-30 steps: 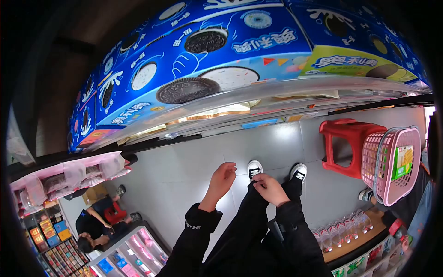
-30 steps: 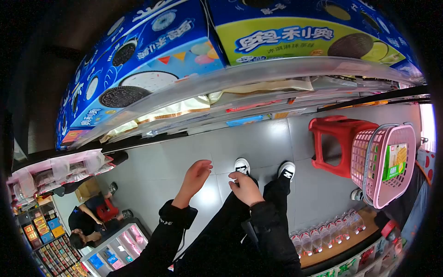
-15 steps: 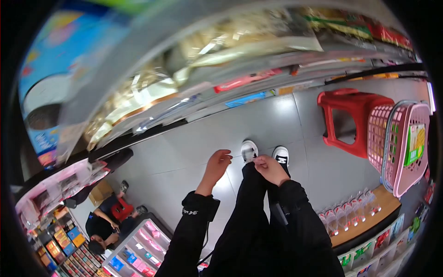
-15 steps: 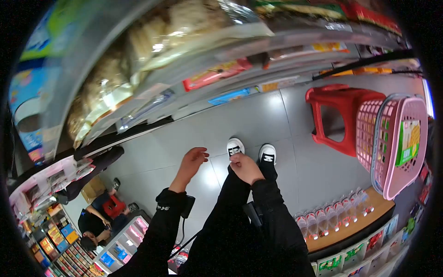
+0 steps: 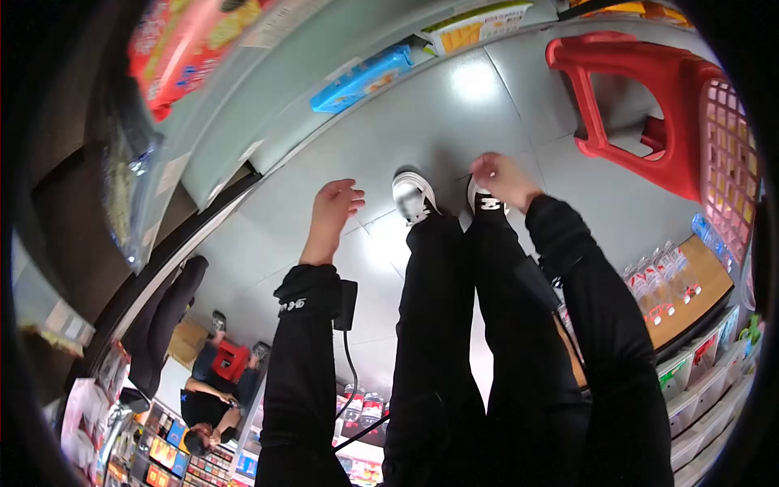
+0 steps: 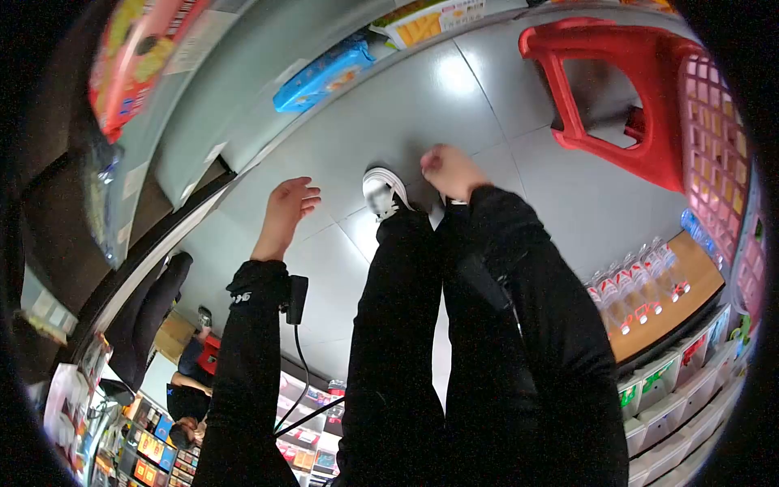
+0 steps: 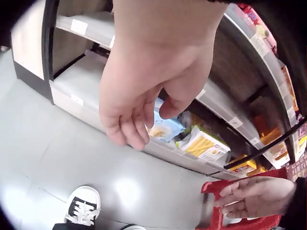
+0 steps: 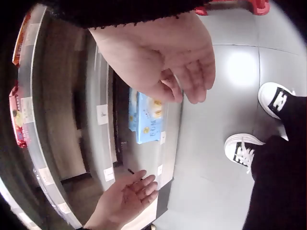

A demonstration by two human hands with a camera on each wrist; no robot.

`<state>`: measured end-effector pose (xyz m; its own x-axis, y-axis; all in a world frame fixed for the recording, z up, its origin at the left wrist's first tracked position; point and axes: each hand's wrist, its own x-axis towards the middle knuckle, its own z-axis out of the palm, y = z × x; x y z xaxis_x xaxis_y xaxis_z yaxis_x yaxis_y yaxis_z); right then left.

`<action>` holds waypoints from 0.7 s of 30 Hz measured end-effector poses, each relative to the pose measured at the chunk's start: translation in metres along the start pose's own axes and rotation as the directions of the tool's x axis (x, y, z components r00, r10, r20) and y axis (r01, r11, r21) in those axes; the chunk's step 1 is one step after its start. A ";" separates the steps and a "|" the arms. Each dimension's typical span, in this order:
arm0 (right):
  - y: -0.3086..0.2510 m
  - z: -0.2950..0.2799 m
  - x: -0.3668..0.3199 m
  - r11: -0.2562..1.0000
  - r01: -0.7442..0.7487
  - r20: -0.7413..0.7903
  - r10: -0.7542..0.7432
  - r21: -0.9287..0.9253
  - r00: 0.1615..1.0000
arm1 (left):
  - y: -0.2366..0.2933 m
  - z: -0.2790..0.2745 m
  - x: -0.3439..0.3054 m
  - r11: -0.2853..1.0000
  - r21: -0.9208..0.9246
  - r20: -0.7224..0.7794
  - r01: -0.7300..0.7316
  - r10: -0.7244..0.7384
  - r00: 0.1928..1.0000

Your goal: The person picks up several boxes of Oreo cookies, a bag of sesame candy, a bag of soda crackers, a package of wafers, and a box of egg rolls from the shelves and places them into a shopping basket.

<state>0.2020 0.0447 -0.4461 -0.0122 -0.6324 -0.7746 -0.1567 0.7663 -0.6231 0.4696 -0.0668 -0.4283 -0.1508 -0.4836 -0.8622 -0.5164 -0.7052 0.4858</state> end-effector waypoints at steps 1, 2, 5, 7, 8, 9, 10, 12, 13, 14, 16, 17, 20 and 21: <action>0.002 -0.003 0.010 0.998 0.043 -0.012 -0.044 -0.054 0.999 | -0.003 -0.003 0.007 1.000 0.007 0.006 0.008 -0.008 1.000; 0.010 -0.005 0.025 0.995 0.081 -0.001 -0.081 -0.057 0.997 | -0.004 -0.007 0.014 1.000 0.006 -0.011 0.017 -0.017 1.000; 0.012 -0.011 0.068 0.995 0.085 -0.016 -0.086 -0.053 0.996 | -0.001 -0.020 0.039 0.999 0.032 -0.043 0.038 -0.036 0.998; 0.003 -0.012 0.091 0.994 0.105 -0.037 -0.106 -0.018 0.994 | 0.000 -0.028 0.061 1.000 -0.021 -0.104 -0.009 0.006 0.995; -0.002 -0.012 0.103 0.992 0.129 -0.062 -0.128 0.008 0.990 | 0.002 -0.032 0.072 0.998 -0.051 -0.098 -0.027 0.022 0.995; -0.005 -0.010 0.116 0.992 0.127 -0.065 -0.125 0.019 0.990 | 0.003 -0.034 0.083 0.999 -0.040 -0.096 -0.025 0.021 0.995; -0.007 -0.007 0.131 0.982 0.180 -0.125 -0.186 -0.058 0.975 | 0.006 -0.034 0.096 0.992 -0.089 -0.172 -0.088 0.072 0.982; -0.010 -0.003 0.157 0.967 0.221 -0.189 -0.242 -0.128 0.952 | 0.018 -0.034 0.115 0.963 -0.213 -0.250 -0.165 0.110 0.962; -0.010 -0.001 0.169 0.949 0.276 -0.216 -0.304 -0.152 0.928 | 0.018 -0.034 0.128 0.966 -0.201 -0.242 -0.163 0.112 0.964; -0.014 0.002 0.177 0.928 0.328 -0.244 -0.365 -0.178 0.899 | 0.019 -0.035 0.140 0.957 -0.225 -0.253 -0.185 0.125 0.959; -0.025 0.005 0.185 0.942 0.324 -0.216 -0.336 -0.092 0.917 | 0.022 -0.032 0.158 0.946 -0.269 -0.251 -0.180 0.112 0.962; -0.029 0.007 0.189 0.947 0.320 -0.172 -0.317 -0.014 0.933 | 0.021 -0.030 0.166 0.949 -0.259 -0.243 -0.181 0.118 0.963; -0.027 0.017 0.216 0.925 0.374 -0.250 -0.380 -0.073 0.891 | 0.021 -0.026 0.180 0.943 -0.292 -0.134 -0.161 0.127 0.983; -0.026 0.018 0.221 0.923 0.381 -0.265 -0.380 -0.050 0.886 | 0.020 -0.025 0.183 0.928 -0.334 -0.160 -0.167 0.118 0.980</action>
<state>0.2213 -0.1128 -0.6031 -0.2132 -0.8818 -0.4208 -0.1991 0.4608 -0.8649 0.4526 -0.1818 -0.5728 -0.0736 -0.6404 -0.7645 -0.1721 -0.7470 0.6422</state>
